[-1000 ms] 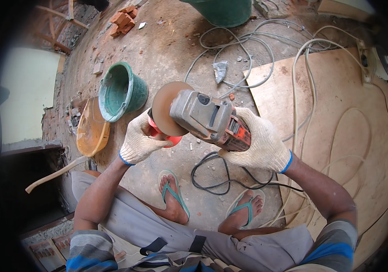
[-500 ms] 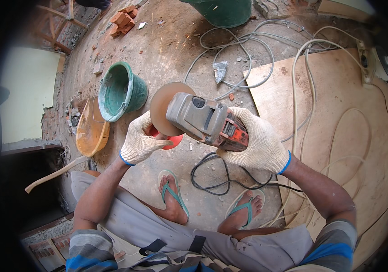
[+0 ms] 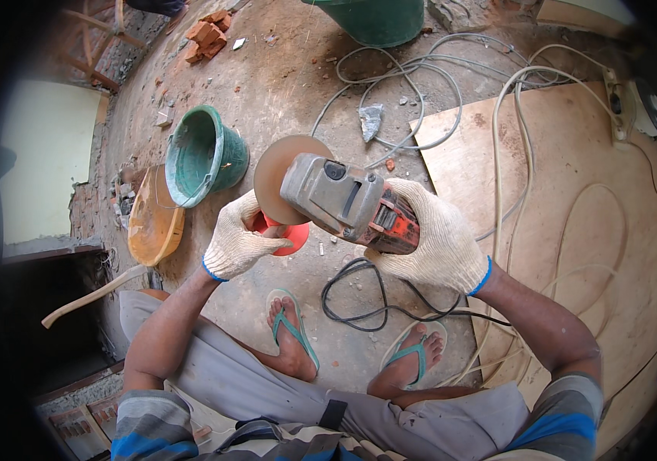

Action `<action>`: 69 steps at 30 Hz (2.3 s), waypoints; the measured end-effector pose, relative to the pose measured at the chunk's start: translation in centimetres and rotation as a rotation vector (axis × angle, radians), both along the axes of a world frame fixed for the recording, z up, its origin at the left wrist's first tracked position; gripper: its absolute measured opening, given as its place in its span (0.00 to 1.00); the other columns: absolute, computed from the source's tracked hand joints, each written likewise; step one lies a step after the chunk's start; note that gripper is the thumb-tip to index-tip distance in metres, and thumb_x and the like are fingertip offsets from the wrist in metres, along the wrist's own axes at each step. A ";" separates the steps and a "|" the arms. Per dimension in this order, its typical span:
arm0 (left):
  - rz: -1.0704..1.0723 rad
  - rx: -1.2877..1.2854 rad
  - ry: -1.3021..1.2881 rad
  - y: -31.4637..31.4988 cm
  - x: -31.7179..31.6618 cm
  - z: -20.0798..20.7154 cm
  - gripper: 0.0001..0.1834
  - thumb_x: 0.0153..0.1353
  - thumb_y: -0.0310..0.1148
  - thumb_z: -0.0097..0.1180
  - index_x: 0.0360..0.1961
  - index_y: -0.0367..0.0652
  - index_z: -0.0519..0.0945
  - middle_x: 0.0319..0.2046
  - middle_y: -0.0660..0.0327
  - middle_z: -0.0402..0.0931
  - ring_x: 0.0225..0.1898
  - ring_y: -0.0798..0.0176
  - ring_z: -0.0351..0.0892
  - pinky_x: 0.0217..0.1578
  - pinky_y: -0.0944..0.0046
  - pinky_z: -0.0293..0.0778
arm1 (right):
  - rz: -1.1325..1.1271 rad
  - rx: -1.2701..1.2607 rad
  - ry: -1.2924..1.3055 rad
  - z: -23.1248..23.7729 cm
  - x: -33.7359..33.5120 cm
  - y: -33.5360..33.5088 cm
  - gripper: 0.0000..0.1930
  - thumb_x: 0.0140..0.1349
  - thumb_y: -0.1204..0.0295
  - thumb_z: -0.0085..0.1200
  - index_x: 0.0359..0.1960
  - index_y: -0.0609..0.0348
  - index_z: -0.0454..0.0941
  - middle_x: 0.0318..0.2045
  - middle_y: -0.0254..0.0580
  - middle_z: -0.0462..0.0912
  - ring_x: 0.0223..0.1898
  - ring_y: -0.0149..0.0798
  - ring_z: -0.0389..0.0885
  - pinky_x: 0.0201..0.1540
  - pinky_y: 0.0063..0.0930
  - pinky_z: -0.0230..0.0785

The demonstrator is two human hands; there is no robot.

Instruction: The person plugs in an angle grinder and uses it to grind a red plastic tool bit while sitting on the floor. Sparks are visible during the grinding process. The person then unplugs the grinder and sets it down.

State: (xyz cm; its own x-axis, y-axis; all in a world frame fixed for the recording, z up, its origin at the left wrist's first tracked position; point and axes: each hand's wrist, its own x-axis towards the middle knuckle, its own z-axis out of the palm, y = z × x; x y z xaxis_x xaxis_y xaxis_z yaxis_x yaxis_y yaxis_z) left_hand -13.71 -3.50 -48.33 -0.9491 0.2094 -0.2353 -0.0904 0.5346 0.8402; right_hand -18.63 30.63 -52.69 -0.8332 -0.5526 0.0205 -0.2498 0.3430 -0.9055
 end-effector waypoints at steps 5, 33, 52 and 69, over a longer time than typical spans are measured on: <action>0.044 0.058 0.001 -0.1 0.2 -0.2 0.27 0.63 0.28 0.72 0.63 0.36 0.81 0.52 0.58 0.84 0.54 0.67 0.84 0.59 0.61 0.81 | -0.039 -0.013 -0.031 0.0 -0.1 -0.2 0.45 0.51 0.58 0.82 0.68 0.62 0.73 0.55 0.54 0.86 0.55 0.49 0.89 0.61 0.40 0.80; 0.035 0.064 0.015 -0.3 0.1 -0.7 0.28 0.62 0.30 0.75 0.62 0.38 0.81 0.52 0.58 0.83 0.53 0.66 0.83 0.59 0.61 0.80 | 0.014 -0.047 -0.018 -0.1 0.0 -0.3 0.48 0.48 0.57 0.84 0.68 0.64 0.72 0.54 0.56 0.86 0.55 0.52 0.88 0.60 0.43 0.78; 0.012 0.013 0.053 -0.7 0.0 -0.5 0.29 0.60 0.28 0.76 0.63 0.37 0.80 0.56 0.59 0.84 0.57 0.67 0.82 0.63 0.58 0.78 | 0.030 -0.025 -0.081 -0.3 0.0 -0.1 0.44 0.52 0.53 0.82 0.67 0.59 0.72 0.53 0.54 0.86 0.54 0.49 0.89 0.58 0.41 0.81; -0.006 -0.015 0.090 -0.8 0.0 -0.4 0.39 0.52 0.37 0.86 0.62 0.36 0.81 0.54 0.58 0.82 0.55 0.66 0.82 0.59 0.60 0.81 | 0.014 -0.097 -0.131 -0.8 0.1 0.0 0.45 0.52 0.54 0.83 0.68 0.59 0.72 0.54 0.54 0.86 0.54 0.49 0.89 0.59 0.41 0.80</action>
